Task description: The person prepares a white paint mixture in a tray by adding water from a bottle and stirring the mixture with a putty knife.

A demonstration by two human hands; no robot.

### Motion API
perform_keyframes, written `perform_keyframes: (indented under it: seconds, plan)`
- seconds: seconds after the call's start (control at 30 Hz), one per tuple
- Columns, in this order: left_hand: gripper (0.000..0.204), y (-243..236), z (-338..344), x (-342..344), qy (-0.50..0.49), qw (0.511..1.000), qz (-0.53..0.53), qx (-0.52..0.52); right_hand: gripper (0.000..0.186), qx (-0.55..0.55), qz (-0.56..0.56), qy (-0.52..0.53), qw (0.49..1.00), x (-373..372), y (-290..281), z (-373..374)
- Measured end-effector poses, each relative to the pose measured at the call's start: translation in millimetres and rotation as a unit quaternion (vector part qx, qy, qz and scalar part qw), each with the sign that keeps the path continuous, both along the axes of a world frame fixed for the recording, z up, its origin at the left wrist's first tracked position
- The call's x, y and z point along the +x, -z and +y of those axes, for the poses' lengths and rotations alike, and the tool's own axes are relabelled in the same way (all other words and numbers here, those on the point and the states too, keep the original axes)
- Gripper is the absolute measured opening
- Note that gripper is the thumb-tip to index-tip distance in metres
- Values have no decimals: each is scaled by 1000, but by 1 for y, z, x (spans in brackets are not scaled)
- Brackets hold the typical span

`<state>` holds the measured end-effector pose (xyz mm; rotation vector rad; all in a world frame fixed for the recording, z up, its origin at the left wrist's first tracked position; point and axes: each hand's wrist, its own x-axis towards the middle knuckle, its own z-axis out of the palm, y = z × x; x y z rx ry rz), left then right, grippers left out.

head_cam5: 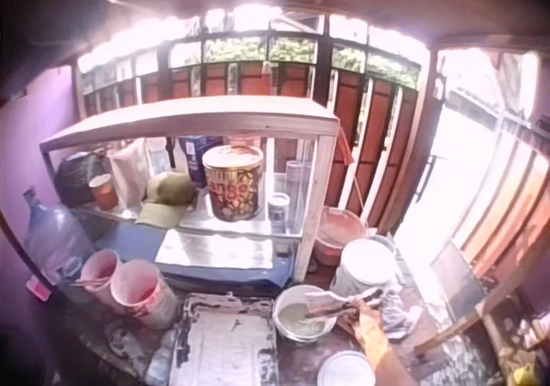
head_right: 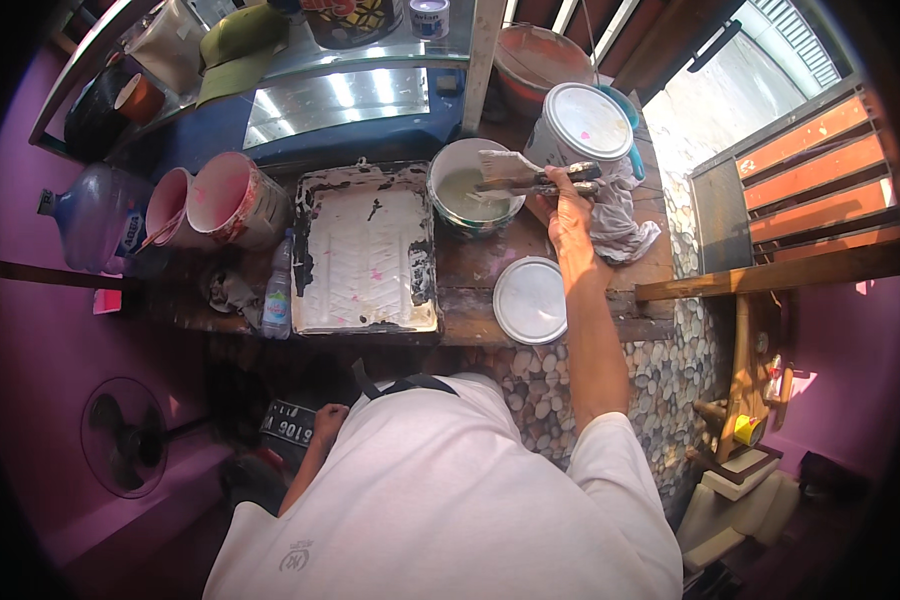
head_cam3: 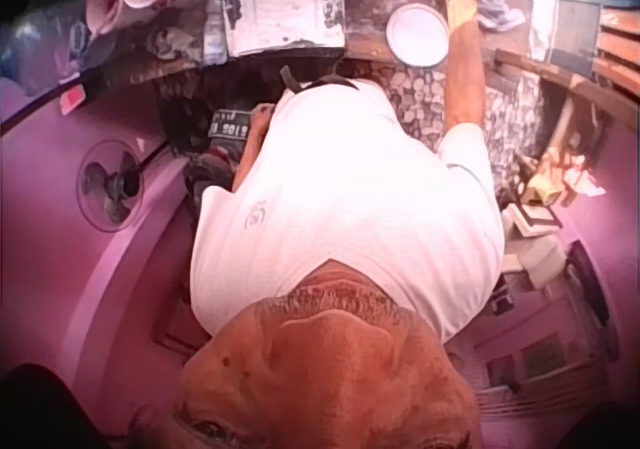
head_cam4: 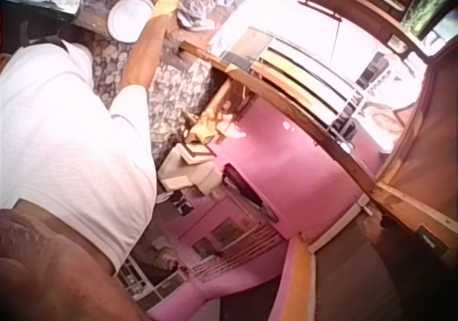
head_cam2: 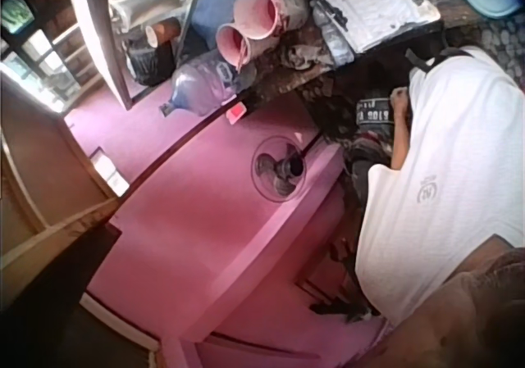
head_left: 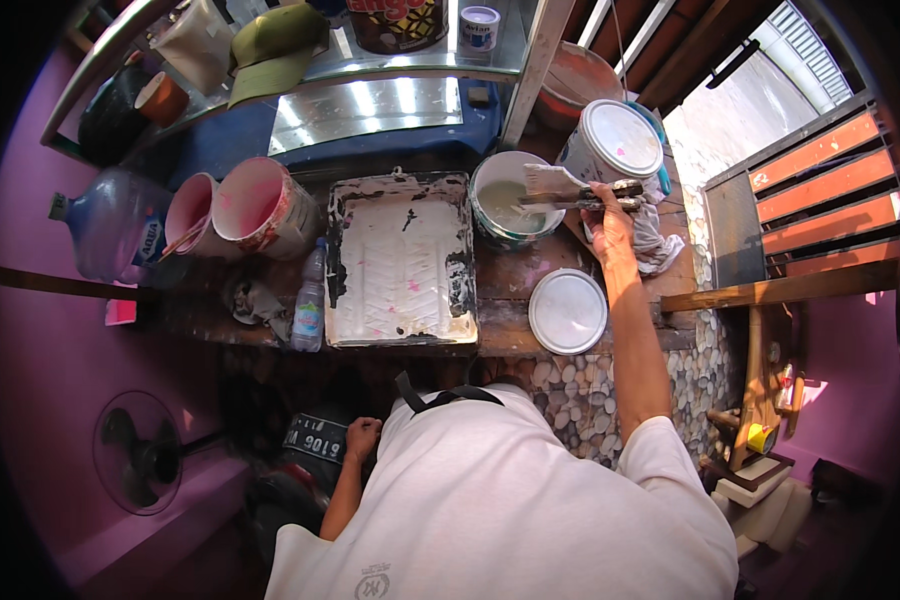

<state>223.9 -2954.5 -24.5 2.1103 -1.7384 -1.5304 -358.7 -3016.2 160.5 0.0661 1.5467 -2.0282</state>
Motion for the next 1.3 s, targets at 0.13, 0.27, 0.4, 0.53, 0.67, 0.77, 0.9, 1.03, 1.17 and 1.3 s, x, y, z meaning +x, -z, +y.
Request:
perform_keyframes:
  seconds: [0.13, 0.27, 0.4, 0.53, 0.67, 0.77, 0.9, 1.03, 1.17, 1.3]
  plan:
    - [24, 13, 0, 10, -13, 1000, 21, 12, 21, -25, -48, 16, 998, -1, 12, 8]
    - [24, 20, -1, 13, -13, 1000, 18, 13, 22, -64, -65, 13, 996, 0, 18, 14]
    - [26, 29, -2, 19, -40, 998, 38, 13, 25, -68, -58, 22, 996, 6, 14, 13]
    - [26, 44, 3, 36, -47, 998, 32, 6, 33, -14, -13, 19, 1000, 25, 2, 2]
    - [29, 39, 0, 32, -44, 998, 32, 22, 26, 43, 87, -56, 994, 28, 1, -6]
    - [29, 25, 0, 15, -45, 998, 44, 19, 22, 39, 184, -90, 978, 10, 18, -14]
    - [28, 33, 20, 25, -93, 995, 36, 13, 20, 55, 272, -150, 949, 26, 13, -50]
    - [30, 21, 40, 21, -21, 999, -40, -4, 22, 149, 355, -167, 908, 17, 25, -59]
    - [33, 17, 49, 33, -27, 997, -71, 22, 26, 209, 427, -152, 867, 9, 48, -72]
    - [32, 24, 51, 40, -69, 994, -70, 47, 35, 281, 438, -146, 841, 20, 38, -80]
